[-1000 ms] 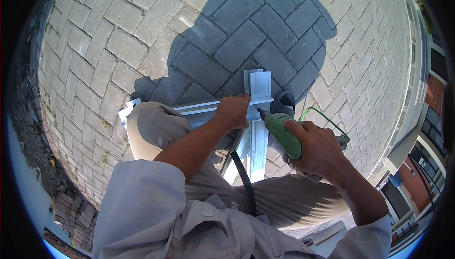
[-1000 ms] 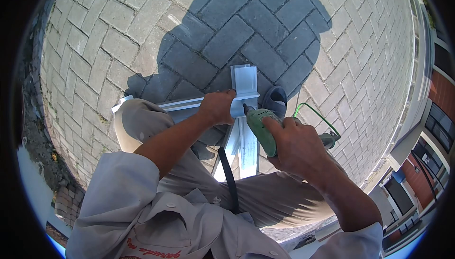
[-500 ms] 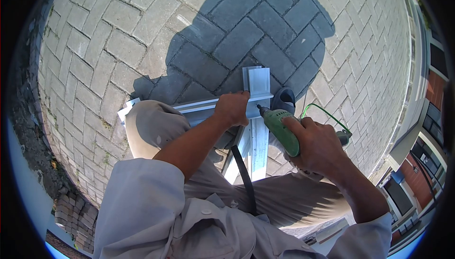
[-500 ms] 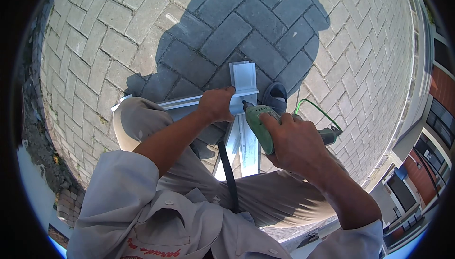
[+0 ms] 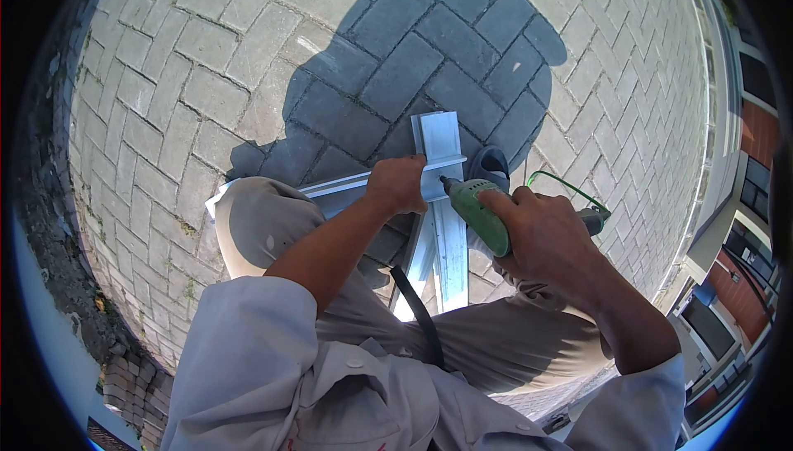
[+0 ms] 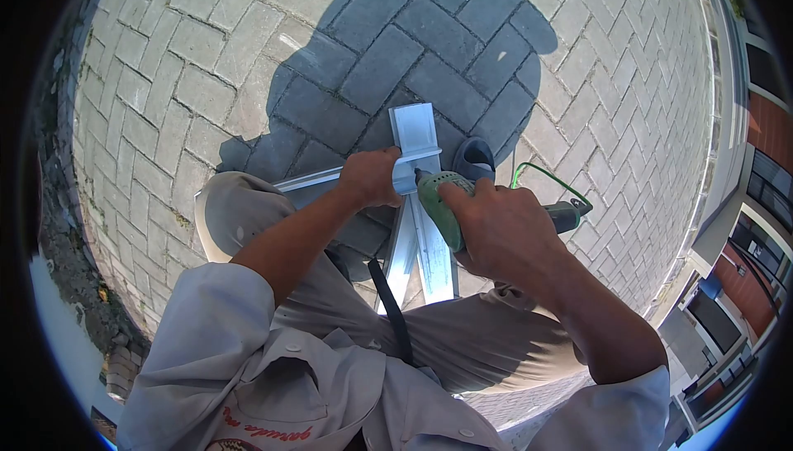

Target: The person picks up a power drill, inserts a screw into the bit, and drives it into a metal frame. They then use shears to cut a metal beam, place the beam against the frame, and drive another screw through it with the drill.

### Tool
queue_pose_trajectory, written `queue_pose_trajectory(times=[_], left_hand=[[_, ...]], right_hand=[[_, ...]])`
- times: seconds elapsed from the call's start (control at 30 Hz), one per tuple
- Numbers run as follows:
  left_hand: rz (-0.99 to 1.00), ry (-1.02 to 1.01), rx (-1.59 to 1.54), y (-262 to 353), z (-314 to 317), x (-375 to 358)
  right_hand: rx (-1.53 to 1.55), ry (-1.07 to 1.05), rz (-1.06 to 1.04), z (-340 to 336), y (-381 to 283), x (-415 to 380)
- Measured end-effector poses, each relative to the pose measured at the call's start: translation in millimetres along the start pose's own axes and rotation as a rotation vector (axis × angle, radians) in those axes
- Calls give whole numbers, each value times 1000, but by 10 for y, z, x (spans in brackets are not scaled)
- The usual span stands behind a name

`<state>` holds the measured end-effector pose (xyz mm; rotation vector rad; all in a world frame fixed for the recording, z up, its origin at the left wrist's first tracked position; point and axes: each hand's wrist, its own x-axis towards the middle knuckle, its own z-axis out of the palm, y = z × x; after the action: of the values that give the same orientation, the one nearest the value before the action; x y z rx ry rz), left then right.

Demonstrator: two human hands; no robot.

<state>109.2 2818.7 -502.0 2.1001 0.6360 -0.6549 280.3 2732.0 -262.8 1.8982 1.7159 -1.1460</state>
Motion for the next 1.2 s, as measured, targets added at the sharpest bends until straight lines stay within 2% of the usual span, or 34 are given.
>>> queue_pose_trajectory(times=[0.63, 0.93, 1.2], left_hand=[[-12, 3, -3, 20, -5, -13], [-21, 4, -20, 43, -52, -21], [-32, -12, -21, 63, -74, -42]], right_hand=[[2, -6, -85, -14, 152, -52], [-9, -87, -23, -53, 131, 13], [-11, -23, -40, -46, 91, -18]])
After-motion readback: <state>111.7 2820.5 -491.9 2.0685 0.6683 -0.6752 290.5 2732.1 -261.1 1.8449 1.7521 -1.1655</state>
